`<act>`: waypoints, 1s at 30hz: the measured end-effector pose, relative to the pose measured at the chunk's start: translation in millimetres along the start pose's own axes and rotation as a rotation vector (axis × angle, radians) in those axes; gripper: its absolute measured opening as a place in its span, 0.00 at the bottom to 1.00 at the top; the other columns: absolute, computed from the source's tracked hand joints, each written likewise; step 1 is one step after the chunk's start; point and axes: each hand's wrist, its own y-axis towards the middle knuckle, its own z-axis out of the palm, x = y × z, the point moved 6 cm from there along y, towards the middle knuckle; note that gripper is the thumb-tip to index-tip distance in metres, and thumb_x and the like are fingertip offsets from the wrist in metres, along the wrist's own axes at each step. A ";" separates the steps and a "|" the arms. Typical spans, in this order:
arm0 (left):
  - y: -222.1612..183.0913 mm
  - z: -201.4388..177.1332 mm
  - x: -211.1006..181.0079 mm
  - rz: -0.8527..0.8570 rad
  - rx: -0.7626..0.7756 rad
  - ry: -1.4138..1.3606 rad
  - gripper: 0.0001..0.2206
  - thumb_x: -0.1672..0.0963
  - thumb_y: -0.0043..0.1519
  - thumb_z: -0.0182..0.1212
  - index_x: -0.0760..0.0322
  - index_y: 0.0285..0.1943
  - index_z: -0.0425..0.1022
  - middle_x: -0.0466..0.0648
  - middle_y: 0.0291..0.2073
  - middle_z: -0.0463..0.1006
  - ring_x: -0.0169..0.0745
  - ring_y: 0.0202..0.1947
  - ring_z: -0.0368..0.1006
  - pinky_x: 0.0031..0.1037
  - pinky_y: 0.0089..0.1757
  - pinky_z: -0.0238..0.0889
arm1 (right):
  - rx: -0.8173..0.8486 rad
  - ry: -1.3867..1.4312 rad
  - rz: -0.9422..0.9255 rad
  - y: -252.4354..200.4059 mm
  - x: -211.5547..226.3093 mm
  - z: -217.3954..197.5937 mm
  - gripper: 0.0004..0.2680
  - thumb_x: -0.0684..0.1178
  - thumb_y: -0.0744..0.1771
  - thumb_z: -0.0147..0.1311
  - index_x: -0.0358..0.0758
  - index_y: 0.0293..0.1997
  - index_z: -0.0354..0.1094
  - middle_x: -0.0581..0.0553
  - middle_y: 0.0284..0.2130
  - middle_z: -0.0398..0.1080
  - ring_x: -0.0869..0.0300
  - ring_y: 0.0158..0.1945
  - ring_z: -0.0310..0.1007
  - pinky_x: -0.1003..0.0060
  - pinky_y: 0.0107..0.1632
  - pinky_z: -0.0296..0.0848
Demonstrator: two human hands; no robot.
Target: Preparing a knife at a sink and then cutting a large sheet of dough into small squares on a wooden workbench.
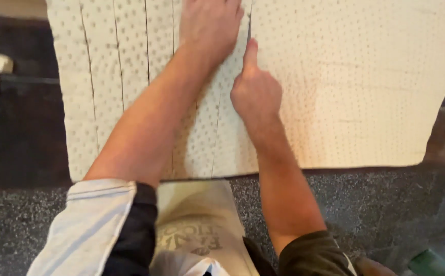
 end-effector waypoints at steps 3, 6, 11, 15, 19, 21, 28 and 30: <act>-95.9 -71.2 -41.2 0.299 -0.101 0.151 0.22 0.56 0.66 0.67 0.67 0.69 0.74 0.51 0.66 0.70 0.52 0.66 0.62 0.60 0.61 0.48 | 0.010 -0.003 -0.020 -56.4 -5.4 16.1 0.25 0.41 0.67 0.40 0.34 0.76 0.41 0.47 0.13 0.62 0.50 0.15 0.60 0.52 0.20 0.56; -189.2 -94.9 -64.0 0.284 -0.034 0.120 0.19 0.59 0.70 0.52 0.70 0.69 0.75 0.57 0.69 0.69 0.60 0.70 0.60 0.66 0.63 0.44 | 0.022 -0.005 0.005 -118.3 -12.9 36.9 0.25 0.44 0.67 0.41 0.35 0.76 0.44 0.33 0.23 0.73 0.33 0.25 0.71 0.38 0.28 0.65; -276.4 -86.7 -81.7 0.149 0.360 0.099 0.28 0.48 0.76 0.40 0.63 0.83 0.54 0.50 0.81 0.46 0.54 0.80 0.35 0.66 0.69 0.24 | 0.008 -0.054 -0.014 -220.5 -7.5 55.8 0.24 0.45 0.68 0.40 0.30 0.75 0.45 0.35 0.20 0.73 0.36 0.22 0.73 0.40 0.25 0.66; -269.0 -100.0 -89.0 0.102 0.593 0.211 0.31 0.46 0.73 0.31 0.58 0.83 0.38 0.46 0.81 0.33 0.48 0.80 0.25 0.62 0.70 0.18 | -0.169 -0.179 -0.161 -328.3 -9.1 69.5 0.24 0.41 0.66 0.45 0.25 0.72 0.53 0.54 0.12 0.55 0.62 0.11 0.50 0.62 0.15 0.47; -264.1 -108.9 -95.1 0.163 0.638 0.227 0.32 0.43 0.71 0.26 0.56 0.82 0.37 0.48 0.81 0.34 0.53 0.79 0.28 0.64 0.69 0.19 | -0.032 0.133 -0.071 -403.6 -41.0 63.6 0.23 0.41 0.68 0.42 0.32 0.74 0.49 0.54 0.12 0.61 0.61 0.12 0.55 0.60 0.15 0.56; -278.2 -100.9 -95.1 0.232 0.658 0.199 0.35 0.39 0.69 0.24 0.54 0.81 0.36 0.49 0.80 0.34 0.55 0.78 0.29 0.64 0.69 0.18 | -0.089 0.301 -0.074 -399.8 -49.6 38.9 0.21 0.40 0.69 0.44 0.31 0.73 0.51 0.56 0.13 0.62 0.65 0.12 0.54 0.65 0.14 0.56; -237.1 -105.1 -98.9 0.402 0.216 -0.095 0.35 0.43 0.56 0.64 0.62 0.70 0.69 0.56 0.70 0.67 0.60 0.72 0.56 0.75 0.64 0.36 | -0.426 0.313 -0.016 -179.9 -55.4 -36.3 0.20 0.44 0.69 0.43 0.38 0.73 0.58 0.25 0.30 0.74 0.32 0.30 0.74 0.43 0.33 0.70; -193.4 -91.3 -90.0 0.374 0.219 -0.122 0.36 0.40 0.58 0.60 0.61 0.70 0.69 0.55 0.70 0.66 0.58 0.73 0.56 0.73 0.65 0.35 | -0.431 0.298 -0.043 -102.2 -53.2 -39.4 0.20 0.46 0.70 0.42 0.43 0.74 0.56 0.27 0.36 0.77 0.30 0.35 0.76 0.40 0.40 0.73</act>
